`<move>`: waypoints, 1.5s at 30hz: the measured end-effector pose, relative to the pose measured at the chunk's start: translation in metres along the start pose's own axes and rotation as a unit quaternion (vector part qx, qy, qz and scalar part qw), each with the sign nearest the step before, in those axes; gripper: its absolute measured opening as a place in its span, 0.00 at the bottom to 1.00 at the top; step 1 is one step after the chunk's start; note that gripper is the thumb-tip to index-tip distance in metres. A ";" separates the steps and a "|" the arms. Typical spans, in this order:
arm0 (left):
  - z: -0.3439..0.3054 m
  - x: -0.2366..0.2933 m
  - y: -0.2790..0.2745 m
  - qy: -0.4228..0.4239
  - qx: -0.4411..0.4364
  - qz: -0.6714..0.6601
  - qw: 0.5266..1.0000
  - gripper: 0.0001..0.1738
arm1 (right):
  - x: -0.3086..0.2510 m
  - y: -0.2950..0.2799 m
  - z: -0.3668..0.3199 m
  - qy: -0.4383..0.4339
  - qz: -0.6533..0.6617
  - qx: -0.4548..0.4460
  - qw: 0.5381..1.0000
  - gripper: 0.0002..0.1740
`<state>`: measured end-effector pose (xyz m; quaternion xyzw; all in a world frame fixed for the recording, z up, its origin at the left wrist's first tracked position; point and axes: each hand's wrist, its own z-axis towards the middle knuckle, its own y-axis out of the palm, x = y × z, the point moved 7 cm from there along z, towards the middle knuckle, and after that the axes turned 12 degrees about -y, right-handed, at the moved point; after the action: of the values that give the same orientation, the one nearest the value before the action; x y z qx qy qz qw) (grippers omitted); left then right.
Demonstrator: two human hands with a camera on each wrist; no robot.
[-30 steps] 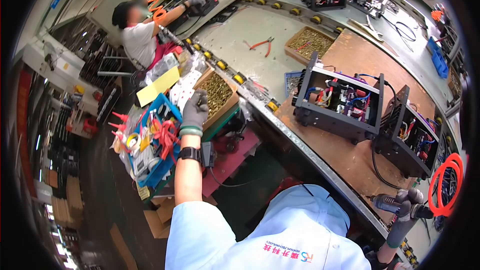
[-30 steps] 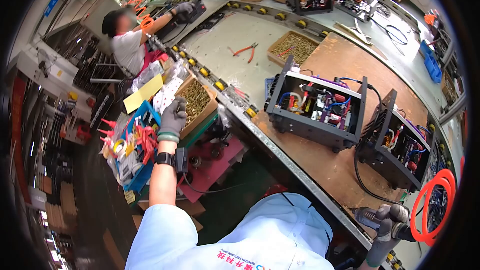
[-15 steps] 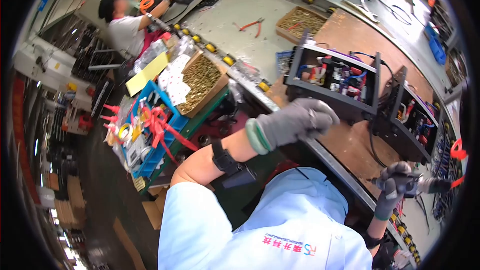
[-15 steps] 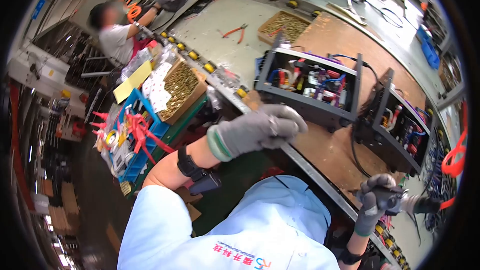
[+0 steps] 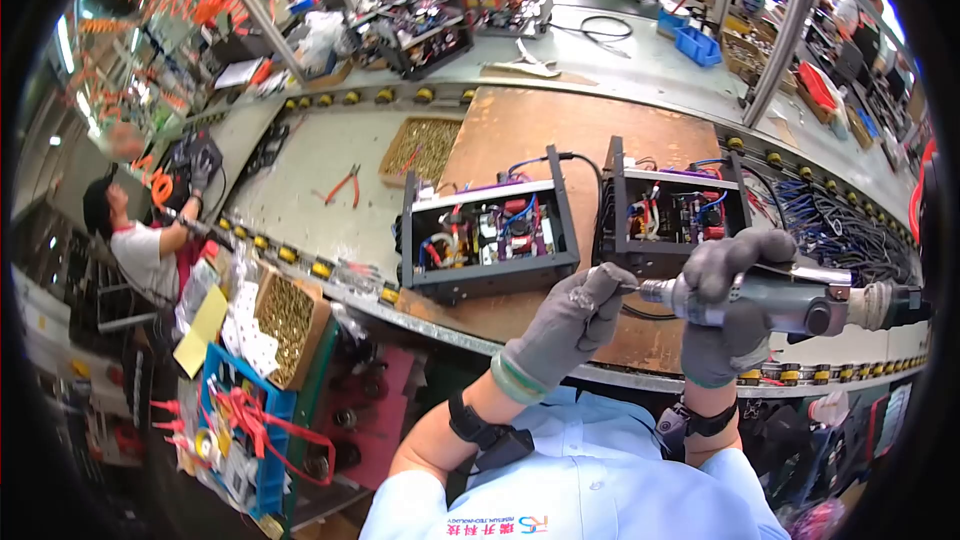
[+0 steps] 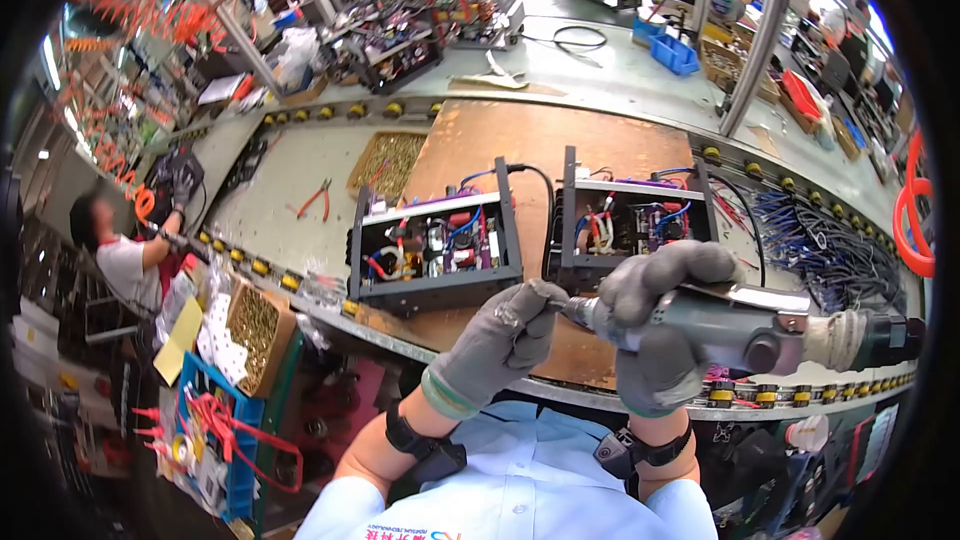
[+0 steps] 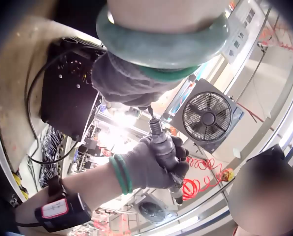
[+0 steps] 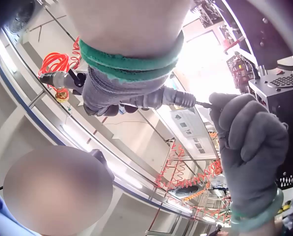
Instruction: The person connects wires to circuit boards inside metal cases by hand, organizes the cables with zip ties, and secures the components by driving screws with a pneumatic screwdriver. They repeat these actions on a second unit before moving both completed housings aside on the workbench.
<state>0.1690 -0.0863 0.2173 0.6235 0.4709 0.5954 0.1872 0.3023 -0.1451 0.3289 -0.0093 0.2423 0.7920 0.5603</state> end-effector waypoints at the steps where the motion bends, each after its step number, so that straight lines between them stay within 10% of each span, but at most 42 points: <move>1: -0.001 -0.001 0.003 -0.006 -0.005 0.009 1.000 0.20 | 0.002 0.002 0.003 -0.024 0.043 0.011 0.999 0.33; 5: -0.012 0.000 0.004 0.019 0.007 -0.018 1.000 0.19 | 0.009 0.025 0.019 -0.007 0.065 -0.074 0.995 0.28; 13: -0.042 0.013 -0.022 0.118 0.149 0.020 0.982 0.21 | 0.041 0.034 -0.014 0.063 0.102 0.193 0.974 0.38; 20: -0.058 0.059 -0.047 0.042 0.219 0.089 0.971 0.25 | 0.047 0.023 0.018 0.053 0.052 0.087 0.993 0.41; 22: -0.075 0.111 -0.049 0.236 0.341 0.362 0.835 0.14 | 0.037 0.026 0.027 0.029 0.041 0.064 0.997 0.41; 23: -0.084 0.131 -0.049 0.285 0.400 0.507 0.708 0.12 | 0.033 0.026 0.027 0.050 0.016 0.115 0.992 0.41; 24: -0.092 0.147 -0.036 0.314 0.471 0.692 0.449 0.14 | 0.031 0.023 0.023 0.071 -0.010 0.167 0.983 0.41; 25: -0.092 0.156 -0.046 0.247 0.523 0.740 0.345 0.19 | 0.032 0.024 0.021 0.070 -0.011 0.170 0.983 0.41; 27: -0.083 0.170 -0.074 0.058 0.552 0.762 0.334 0.23 | 0.036 0.025 0.021 0.078 0.003 0.147 0.986 0.41; 30: -0.077 0.174 -0.087 0.004 0.540 0.749 0.383 0.24 | 0.042 0.022 0.015 0.097 0.019 0.144 0.985 0.41; 39: -0.093 0.175 -0.097 0.039 0.399 0.783 0.475 0.18 | 0.050 0.023 0.015 0.111 0.002 0.121 0.986 0.39; 45: -0.066 0.170 -0.096 -0.030 0.364 0.846 0.389 0.14 | 0.076 0.027 0.017 0.130 0.015 0.168 0.977 0.37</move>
<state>0.0474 0.0767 0.2526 0.7267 -0.1327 0.1996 -0.6438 0.2539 -0.0784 0.3323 -0.0143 0.4423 0.7405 0.5058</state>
